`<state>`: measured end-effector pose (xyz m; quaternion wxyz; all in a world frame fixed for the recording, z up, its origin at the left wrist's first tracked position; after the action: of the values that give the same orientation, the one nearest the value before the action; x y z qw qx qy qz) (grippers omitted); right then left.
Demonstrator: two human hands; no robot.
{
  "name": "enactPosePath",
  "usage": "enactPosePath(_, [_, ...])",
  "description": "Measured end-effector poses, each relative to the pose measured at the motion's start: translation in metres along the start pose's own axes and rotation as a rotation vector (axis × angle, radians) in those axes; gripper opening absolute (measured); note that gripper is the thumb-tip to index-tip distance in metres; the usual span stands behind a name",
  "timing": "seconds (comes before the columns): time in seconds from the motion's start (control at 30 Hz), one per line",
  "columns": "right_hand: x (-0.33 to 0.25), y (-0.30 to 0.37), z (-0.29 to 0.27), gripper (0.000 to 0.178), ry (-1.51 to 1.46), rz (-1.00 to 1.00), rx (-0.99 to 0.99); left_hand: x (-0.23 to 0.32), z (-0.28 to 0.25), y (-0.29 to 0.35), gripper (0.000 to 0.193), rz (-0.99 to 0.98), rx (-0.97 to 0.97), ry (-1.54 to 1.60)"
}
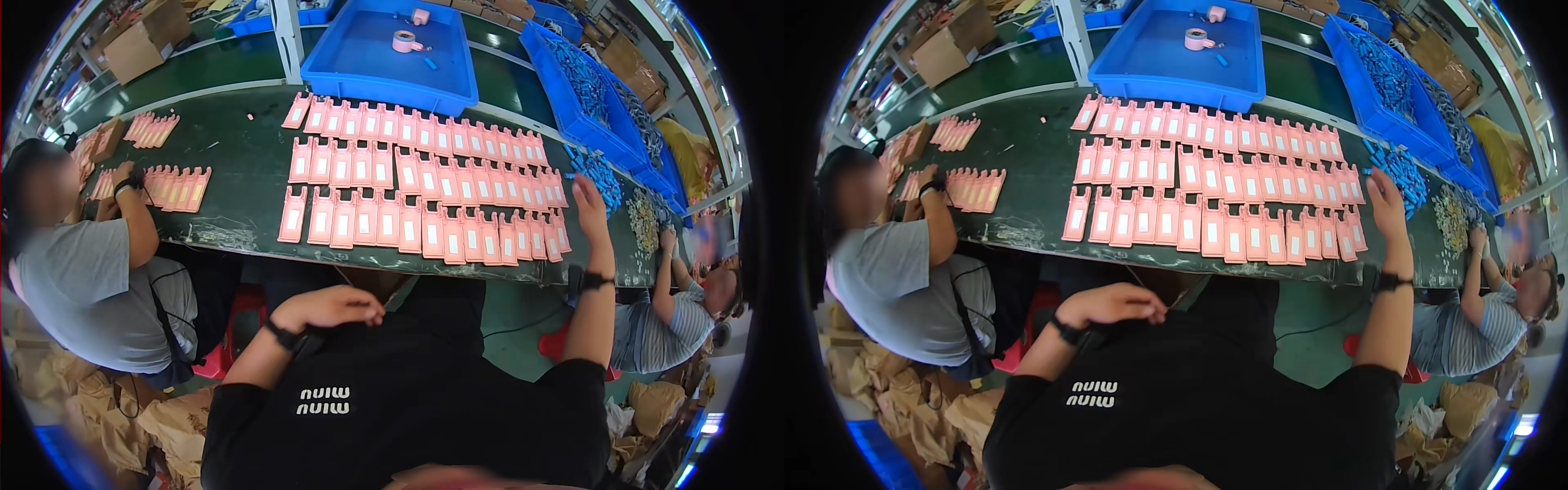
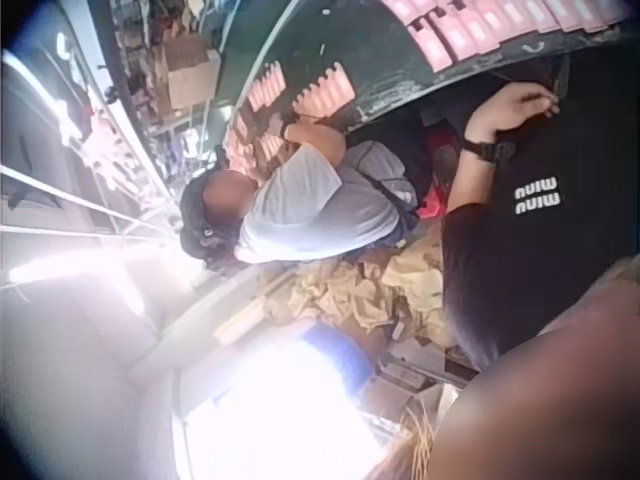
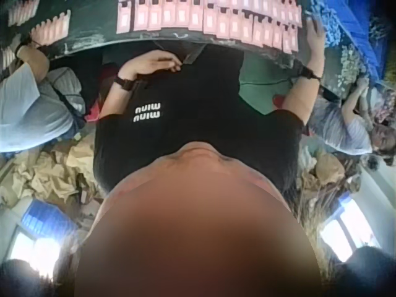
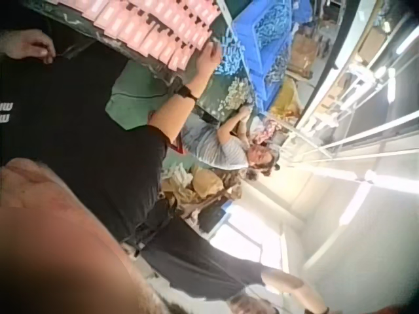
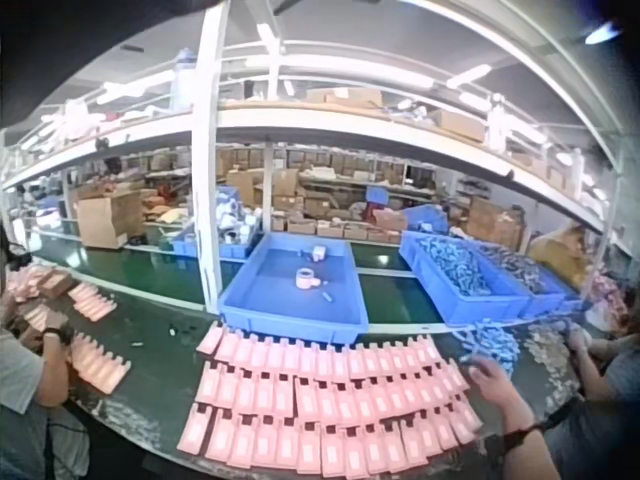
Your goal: Assembling small components into pink sleeves/tags at a factory workbench.
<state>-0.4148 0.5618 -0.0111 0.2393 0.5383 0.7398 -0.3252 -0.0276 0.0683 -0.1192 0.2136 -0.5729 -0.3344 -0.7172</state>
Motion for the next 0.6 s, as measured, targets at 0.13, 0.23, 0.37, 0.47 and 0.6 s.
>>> enactPosePath(0.13, [0.02, 0.076, 0.009, 0.051, -0.174, 0.045, 0.006, 0.108, -0.041, 0.111, 0.005, 0.442, 0.648, -0.245])
enactPosePath(0.23, [0.016, 0.127, 0.009, 0.052, -0.605, 0.091, 0.104, 0.11, -0.097, 0.162, 0.004, 0.479, 1.274, -0.43])
enactPosePath(0.37, [0.006, 0.131, 0.022, 0.051, -0.473, 0.098, 0.267, 0.082, -0.161, 0.16, 0.036, 0.526, 1.398, -0.204])
enactPosePath(0.47, [-0.012, 0.132, 0.037, 0.049, -0.259, 0.084, 0.322, 0.074, -0.168, 0.133, 0.048, 0.438, 1.386, -0.224])
enactPosePath(0.6, [-0.066, 0.145, 0.041, 0.048, 0.243, -0.059, 0.476, 0.087, -0.141, 0.126, 0.046, 0.406, 1.615, -0.511])
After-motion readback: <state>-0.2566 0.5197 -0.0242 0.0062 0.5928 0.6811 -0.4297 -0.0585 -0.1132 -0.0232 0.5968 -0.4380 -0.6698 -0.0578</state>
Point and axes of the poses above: each hand's wrist, its own y-axis away from the middle knuckle, its own z-axis out of the palm, x = y × z, the point moved 10 cm from there along -y, towards the middle knuckle, and after that the axes turned 1 degree about -x, right-handed, at the moved point
